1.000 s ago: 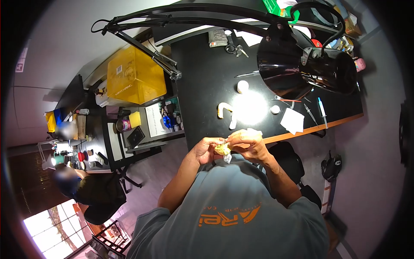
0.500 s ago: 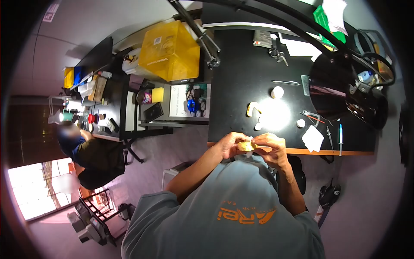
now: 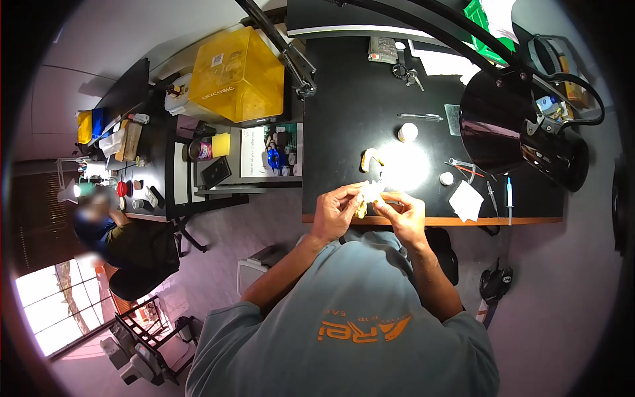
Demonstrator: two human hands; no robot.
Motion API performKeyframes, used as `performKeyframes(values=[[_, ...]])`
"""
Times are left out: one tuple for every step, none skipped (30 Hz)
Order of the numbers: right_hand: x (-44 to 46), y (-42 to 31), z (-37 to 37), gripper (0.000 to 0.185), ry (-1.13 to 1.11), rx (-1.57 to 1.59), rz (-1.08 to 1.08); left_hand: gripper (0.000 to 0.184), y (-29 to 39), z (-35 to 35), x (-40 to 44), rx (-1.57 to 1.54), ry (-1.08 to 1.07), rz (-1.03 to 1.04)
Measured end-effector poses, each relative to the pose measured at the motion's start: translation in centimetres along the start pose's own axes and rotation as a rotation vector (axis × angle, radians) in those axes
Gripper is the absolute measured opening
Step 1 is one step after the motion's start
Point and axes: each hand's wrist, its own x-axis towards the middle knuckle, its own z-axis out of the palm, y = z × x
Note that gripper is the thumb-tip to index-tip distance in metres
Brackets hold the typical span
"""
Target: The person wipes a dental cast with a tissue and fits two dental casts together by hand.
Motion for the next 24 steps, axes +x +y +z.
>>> performKeyframes(values=[[-0.1,-0.2,0.2,0.022,0.033,0.091,0.069,0.025,0.0,0.1,0.2,0.027,0.022,-0.006],[-0.1,-0.3,0.3,0.021,0.066,0.181,0.135,0.025,-0.1,0.3,0.4,0.055,0.042,-0.009],[-0.2,-0.2,0.6,0.022,0.097,0.183,0.136,0.020,-0.2,0.8,0.5,0.077,0.118,0.044],[-0.3,-0.1,0.8,0.023,0.112,0.199,0.165,0.020,-0.3,0.8,0.4,0.111,0.138,0.060],[-0.3,0.0,0.9,0.023,0.127,0.215,0.191,0.019,-0.4,0.6,0.3,0.146,0.157,0.077],[-0.3,0.2,0.9,0.024,0.144,0.232,0.218,0.019,-0.5,0.6,0.2,0.181,0.174,0.094],[-0.2,0.4,1.0,0.026,0.147,0.230,0.190,0.018,-0.6,0.7,0.1,0.180,0.244,0.126],[-0.2,0.3,1.0,0.026,0.172,0.223,0.191,0.015,-0.8,0.3,0.1,0.204,0.270,0.145],[-0.1,0.0,1.1,0.026,0.197,0.217,0.192,0.014,-0.3,-0.4,0.1,0.360,0.255,0.240],[-0.1,-0.2,1.1,0.027,0.224,0.211,0.194,0.014,0.2,-0.9,0.0,0.514,0.238,0.335],[-0.1,-0.2,1.1,0.026,0.219,0.221,0.182,0.014,0.6,-1.0,0.1,0.582,0.174,0.401],[-0.1,-0.2,0.9,0.025,0.213,0.230,0.170,0.015,1.2,-0.8,0.2,0.647,0.112,0.468],[-0.1,-0.1,0.8,0.025,0.203,0.237,0.157,0.017,1.5,-0.7,0.4,0.712,0.053,0.537],[-0.1,0.0,0.7,0.025,0.197,0.182,0.153,0.015,1.3,0.1,0.5,0.656,0.064,0.516],[-0.2,0.0,0.8,0.025,0.189,0.128,0.149,0.015,1.0,0.4,0.7,0.692,0.045,0.545],[-0.2,-0.1,1.0,0.025,0.180,0.074,0.144,0.015,0.7,0.6,1.0,0.729,0.028,0.576],[-0.4,-0.4,1.2,0.025,0.181,0.041,0.133,0.016,0.5,0.8,1.0,0.722,-0.033,0.533],[-0.6,-0.6,1.5,0.025,0.180,0.018,0.122,0.016,0.2,0.9,1.2,0.750,-0.014,0.549],[-0.8,-0.8,1.7,0.024,0.180,-0.004,0.114,0.016,-0.4,0.9,1.2,0.777,0.004,0.562],[-0.9,-0.9,1.8,0.024,0.179,-0.027,0.107,0.016,-0.8,0.9,1.3,0.804,0.023,0.575],[-1.0,-1.0,1.9,0.023,0.180,0.015,0.116,0.013,-0.2,1.3,1.4,0.800,0.044,0.612],[-1.0,-1.1,2.0,0.023,0.188,0.011,0.125,0.013,-0.2,1.3,1.4,0.756,0.083,0.587],[-0.9,-1.2,2.0,0.023,0.197,0.006,0.136,0.012,-0.4,1.4,1.4,0.711,0.121,0.562],[-0.9,-1.3,2.0,0.023,0.207,0.002,0.146,0.011,-0.5,1.5,1.4,0.666,0.157,0.536]])
